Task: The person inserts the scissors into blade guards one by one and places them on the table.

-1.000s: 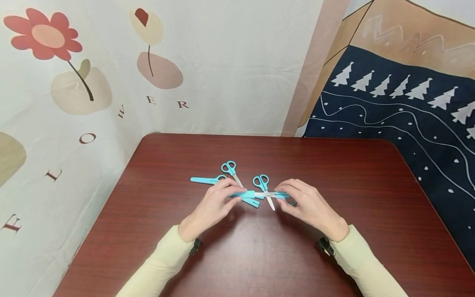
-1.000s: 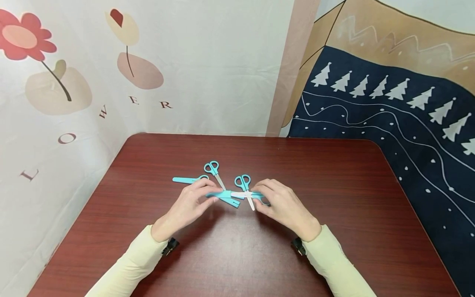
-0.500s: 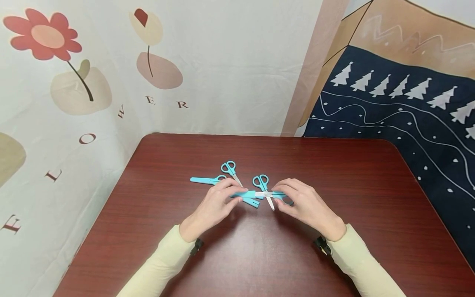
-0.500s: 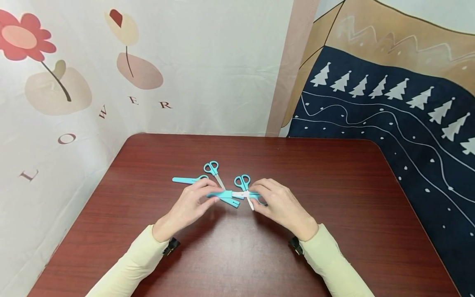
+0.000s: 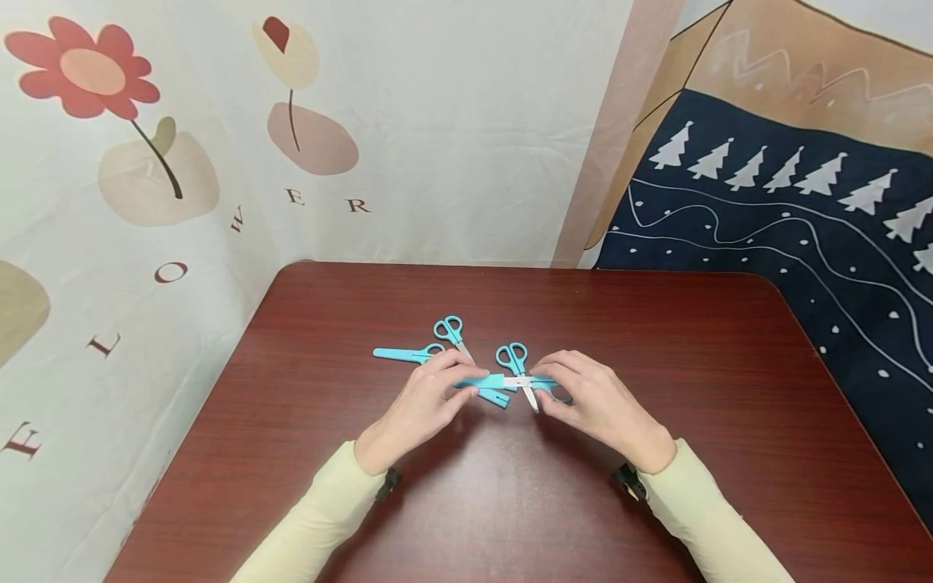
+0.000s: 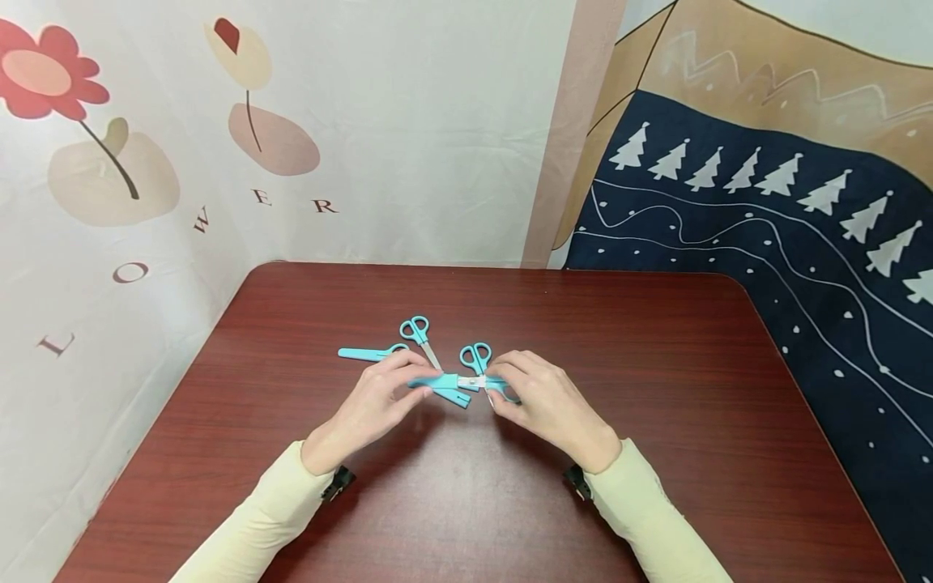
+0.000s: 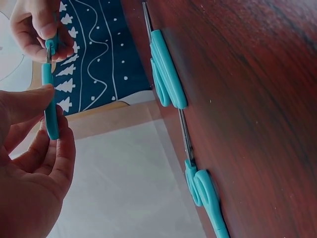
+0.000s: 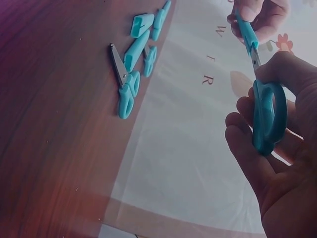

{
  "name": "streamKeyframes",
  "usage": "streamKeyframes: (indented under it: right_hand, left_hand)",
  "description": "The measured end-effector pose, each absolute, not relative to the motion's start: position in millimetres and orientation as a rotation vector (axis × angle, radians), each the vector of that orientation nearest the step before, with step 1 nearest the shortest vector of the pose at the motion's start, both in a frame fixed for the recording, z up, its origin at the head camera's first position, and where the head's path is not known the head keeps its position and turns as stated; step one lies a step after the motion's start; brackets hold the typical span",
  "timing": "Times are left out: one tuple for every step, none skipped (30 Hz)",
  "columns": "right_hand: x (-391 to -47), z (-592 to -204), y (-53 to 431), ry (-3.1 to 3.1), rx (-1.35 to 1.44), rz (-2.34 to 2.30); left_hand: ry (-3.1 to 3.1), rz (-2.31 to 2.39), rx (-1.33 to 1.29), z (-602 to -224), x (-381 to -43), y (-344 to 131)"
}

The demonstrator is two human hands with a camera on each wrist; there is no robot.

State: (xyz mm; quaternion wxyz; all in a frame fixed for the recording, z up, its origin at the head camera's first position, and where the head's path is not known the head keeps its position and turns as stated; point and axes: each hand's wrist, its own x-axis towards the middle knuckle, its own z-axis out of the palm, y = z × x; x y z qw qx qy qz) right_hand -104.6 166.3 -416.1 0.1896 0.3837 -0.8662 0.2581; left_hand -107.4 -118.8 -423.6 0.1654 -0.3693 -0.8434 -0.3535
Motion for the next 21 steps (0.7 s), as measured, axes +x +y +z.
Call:
streamKeyframes:
  right_hand:
    - [-104.5, -415.9, 165.9, -2.439, 1.078, 0.723]
    - [-104.5, -415.9, 165.6, -2.442, 1.078, 0.72]
    - [-104.5, -415.8, 165.4, -2.443, 1.078, 0.717]
    - [-104.4, -415.6, 165.1, -2.444, 1.079, 0.713]
    - [-104.5, -415.6, 164.8, -2.443, 1.079, 0.71]
    - [-104.5, -415.6, 164.6, -2.442, 1.08, 0.707]
    - [-104.6, -415.6, 164.3, -2.442, 1.081, 0.707]
    - [-104.6, -415.4, 164.0, -2.443, 1.082, 0.706]
    - [-104.6, -415.2, 163.7, -2.443, 1.083, 0.71]
    - [-104.7, -415.1, 163.3, -2.444, 1.085, 0.711]
    - [-104.9, -415.2, 163.0, -2.442, 1.088, 0.715]
    - [-105.1, -415.3, 162.7, -2.44, 1.093, 0.718]
    - [-105.2, -415.1, 162.4, -2.437, 1.098, 0.718]
    - [-105.2, -415.0, 162.0, -2.432, 1.102, 0.717]
    - [-105.4, -415.1, 161.8, -2.427, 1.106, 0.716]
    - [-105.6, -415.2, 161.6, -2.422, 1.111, 0.711]
    - [-105.6, -415.2, 161.5, -2.418, 1.114, 0.71]
    - [-105.6, -415.1, 161.3, -2.415, 1.116, 0.707]
    - [-105.5, -415.1, 161.1, -2.413, 1.117, 0.704]
    - [-105.5, -415.2, 161.0, -2.413, 1.117, 0.706]
    - [-105.5, -415.4, 160.9, -2.414, 1.116, 0.708]
  left_hand:
    - [-2.4, -1.006, -1.054, -423.7, -107.5, -118.5]
    - [-2.401, -1.007, -1.055, -423.6, -107.6, -118.1]
    - [-2.399, -1.006, -1.056, -423.8, -107.7, -117.8]
    - [-2.396, -1.004, -1.059, -423.8, -107.9, -117.5]
    - [-2.393, -1.005, -1.061, -423.8, -108.1, -117.2]
    - [-2.389, -1.006, -1.063, -423.9, -108.2, -116.9]
    - [-2.387, -1.005, -1.065, -423.8, -108.4, -116.6]
    - [-2.384, -1.006, -1.067, -423.7, -108.5, -116.3]
    - [-2.383, -1.006, -1.068, -423.6, -108.6, -116.0]
    - [-2.383, -1.006, -1.069, -423.3, -108.6, -115.7]
    - [-2.385, -1.005, -1.07, -423.1, -108.6, -115.4]
    - [-2.387, -1.004, -1.071, -423.1, -108.6, -115.3]
    - [-2.39, -1.003, -1.071, -422.9, -108.5, -115.1]
    - [-2.395, -1.002, -1.071, -422.6, -108.3, -114.9]
    - [-2.399, -0.999, -1.07, -422.4, -108.2, -114.7]
    - [-2.405, -0.999, -1.069, -422.2, -108.1, -114.5]
    - [-2.41, -1.0, -1.069, -422.0, -108.0, -114.4]
    - [-2.416, -1.003, -1.069, -421.9, -107.8, -114.2]
    - [-2.422, -1.005, -1.068, -421.7, -107.8, -113.9]
    - [-2.428, -1.005, -1.068, -421.8, -107.8, -113.7]
    - [-2.433, -1.008, -1.069, -421.8, -107.7, -113.5]
